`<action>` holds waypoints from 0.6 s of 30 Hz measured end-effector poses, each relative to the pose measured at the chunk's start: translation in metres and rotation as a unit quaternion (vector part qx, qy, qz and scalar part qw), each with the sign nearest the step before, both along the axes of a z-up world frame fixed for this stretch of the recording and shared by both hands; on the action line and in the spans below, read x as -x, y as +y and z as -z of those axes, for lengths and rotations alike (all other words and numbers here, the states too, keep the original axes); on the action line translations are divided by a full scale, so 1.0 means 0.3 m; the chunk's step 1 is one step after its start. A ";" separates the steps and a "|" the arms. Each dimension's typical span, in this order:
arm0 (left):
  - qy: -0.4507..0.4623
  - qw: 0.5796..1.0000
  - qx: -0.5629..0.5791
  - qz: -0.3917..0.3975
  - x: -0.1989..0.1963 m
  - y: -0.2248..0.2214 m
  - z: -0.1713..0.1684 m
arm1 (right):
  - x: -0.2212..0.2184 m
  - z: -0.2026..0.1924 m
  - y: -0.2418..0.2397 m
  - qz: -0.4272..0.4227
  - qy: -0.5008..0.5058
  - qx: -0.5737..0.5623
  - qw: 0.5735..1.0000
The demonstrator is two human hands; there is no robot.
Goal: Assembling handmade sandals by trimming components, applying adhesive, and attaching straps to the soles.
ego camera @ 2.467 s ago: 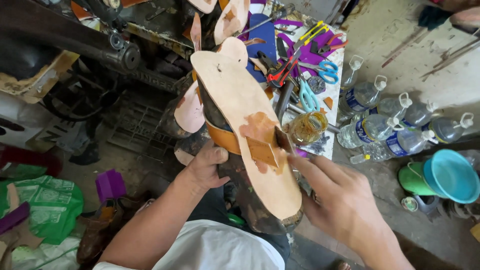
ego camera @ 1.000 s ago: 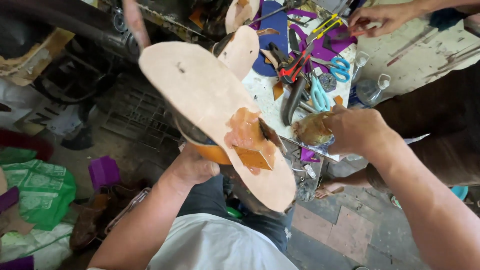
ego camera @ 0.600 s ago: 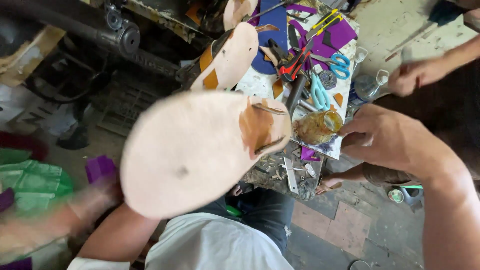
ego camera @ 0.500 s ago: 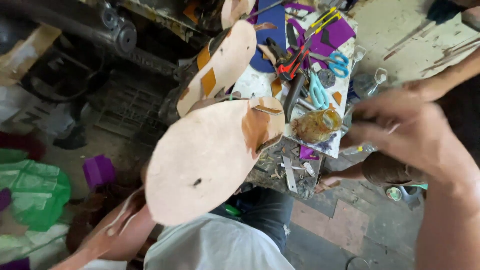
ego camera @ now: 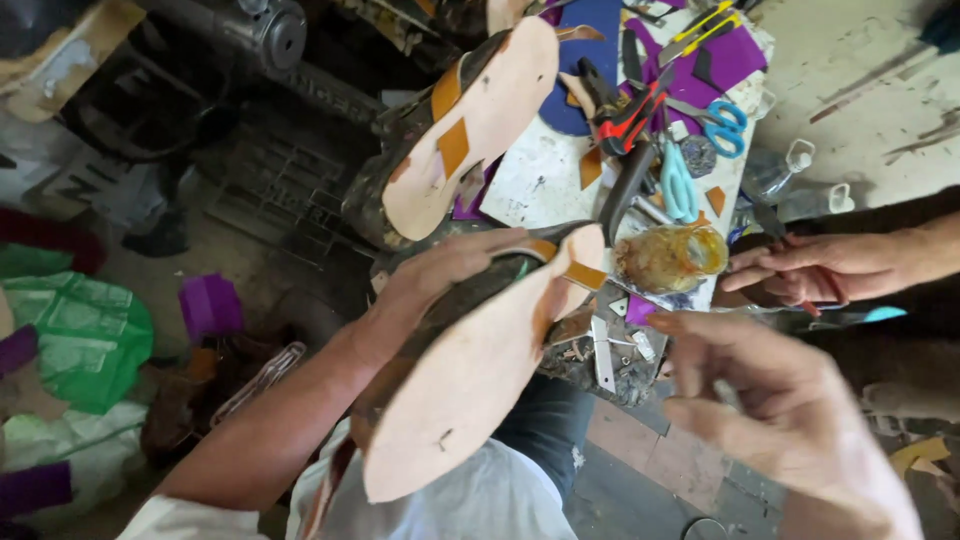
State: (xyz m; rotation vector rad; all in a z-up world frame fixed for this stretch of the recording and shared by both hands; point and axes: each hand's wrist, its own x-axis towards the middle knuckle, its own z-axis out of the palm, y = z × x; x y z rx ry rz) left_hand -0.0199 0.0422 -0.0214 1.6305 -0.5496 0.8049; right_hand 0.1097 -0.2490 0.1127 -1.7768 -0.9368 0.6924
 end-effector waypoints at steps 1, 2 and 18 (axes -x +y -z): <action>0.139 0.980 0.131 0.047 -0.004 -0.006 -0.027 | -0.001 0.040 -0.001 -0.011 0.031 -0.014 0.999; 0.273 0.922 0.257 0.094 -0.008 -0.013 -0.055 | -0.002 0.079 -0.003 -0.023 0.062 -0.028 0.997; 0.330 0.715 0.525 0.324 -0.025 0.059 0.105 | 0.008 0.160 0.183 -0.138 -0.200 0.083 0.966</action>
